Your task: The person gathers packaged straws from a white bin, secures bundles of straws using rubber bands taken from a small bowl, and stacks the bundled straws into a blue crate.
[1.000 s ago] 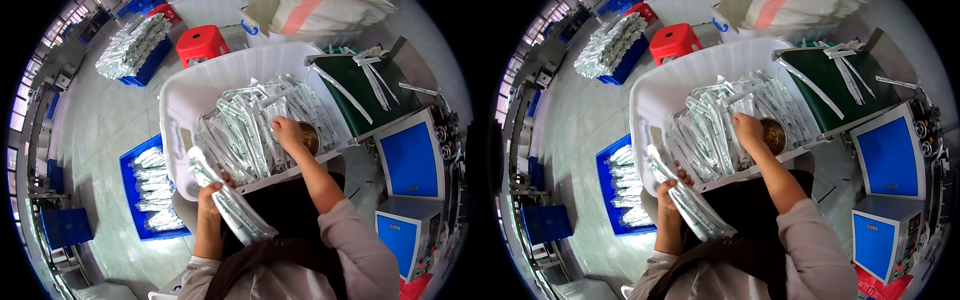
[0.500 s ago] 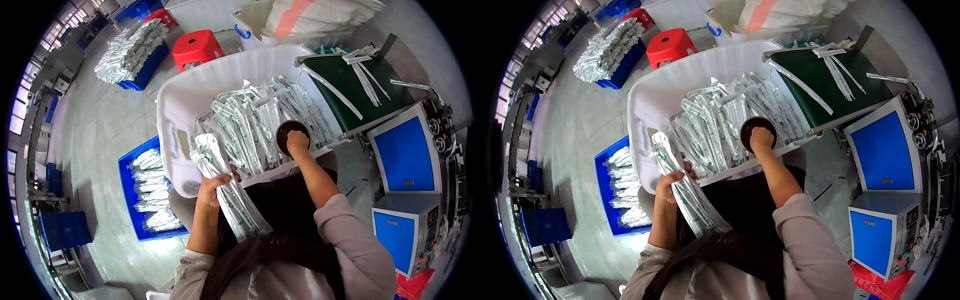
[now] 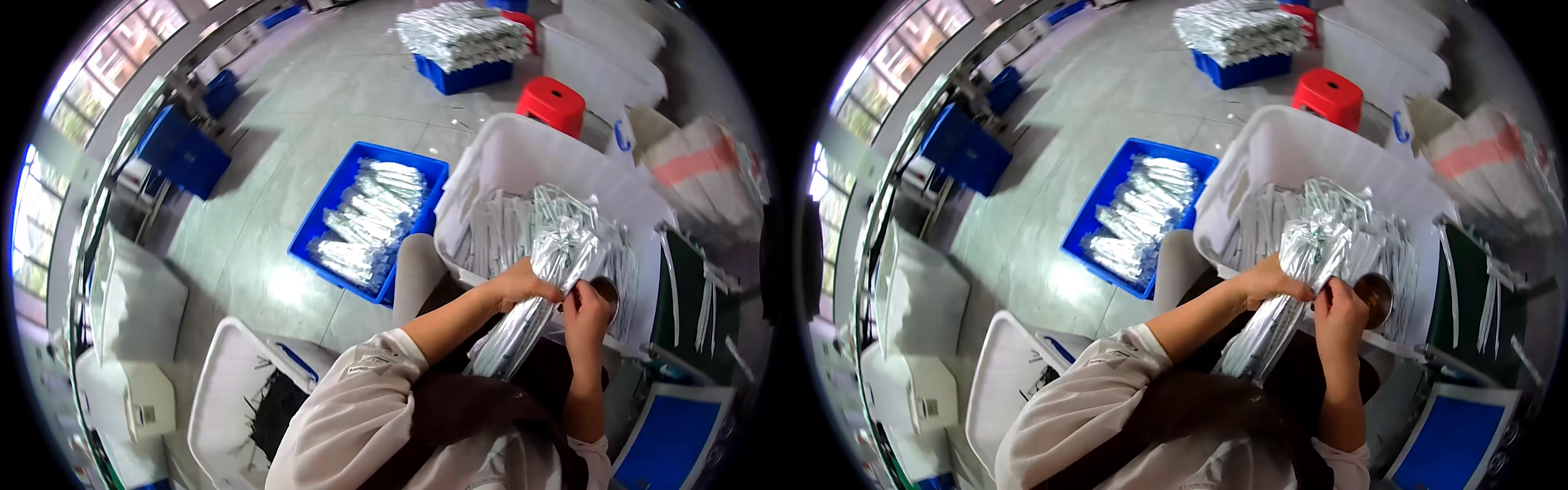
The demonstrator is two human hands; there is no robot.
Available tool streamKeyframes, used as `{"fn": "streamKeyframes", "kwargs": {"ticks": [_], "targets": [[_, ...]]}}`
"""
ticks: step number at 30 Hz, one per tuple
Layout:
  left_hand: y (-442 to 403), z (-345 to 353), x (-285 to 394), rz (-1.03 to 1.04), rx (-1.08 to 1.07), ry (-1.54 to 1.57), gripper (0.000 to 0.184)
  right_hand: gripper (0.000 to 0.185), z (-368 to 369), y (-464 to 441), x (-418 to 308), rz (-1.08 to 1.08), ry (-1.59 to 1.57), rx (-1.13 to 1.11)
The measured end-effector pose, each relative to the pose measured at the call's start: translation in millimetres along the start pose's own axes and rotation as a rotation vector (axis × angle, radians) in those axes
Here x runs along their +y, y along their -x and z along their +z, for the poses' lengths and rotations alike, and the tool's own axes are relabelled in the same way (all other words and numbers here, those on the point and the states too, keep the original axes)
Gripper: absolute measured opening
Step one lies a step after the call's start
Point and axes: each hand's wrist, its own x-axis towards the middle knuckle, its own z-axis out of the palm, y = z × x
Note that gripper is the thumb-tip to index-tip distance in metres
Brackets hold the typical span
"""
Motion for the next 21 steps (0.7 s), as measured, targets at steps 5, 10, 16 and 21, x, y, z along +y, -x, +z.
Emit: {"fn": "streamKeyframes", "kwargs": {"ticks": [5, 10, 16, 21], "targets": [[12, 8, 12, 0.066, -0.041, 0.074, 0.049, 0.008, -17, -10, -9, 0.113, -0.215, -0.051], [13, 2, 6, 0.004, -0.021, 0.094, 0.048, 0.009, -27, -19, -17, 0.009, 0.043, -0.125], [10, -24, -11, -0.065, -0.098, 0.266, 0.056, 0.008, -20, -34, -7, 0.097, -0.114, -0.18], [-1, -12, -14, -0.14, -0.439, 0.426, 0.061, 0.01, 48, -89, 84, 0.097, -0.103, -0.056]]}}
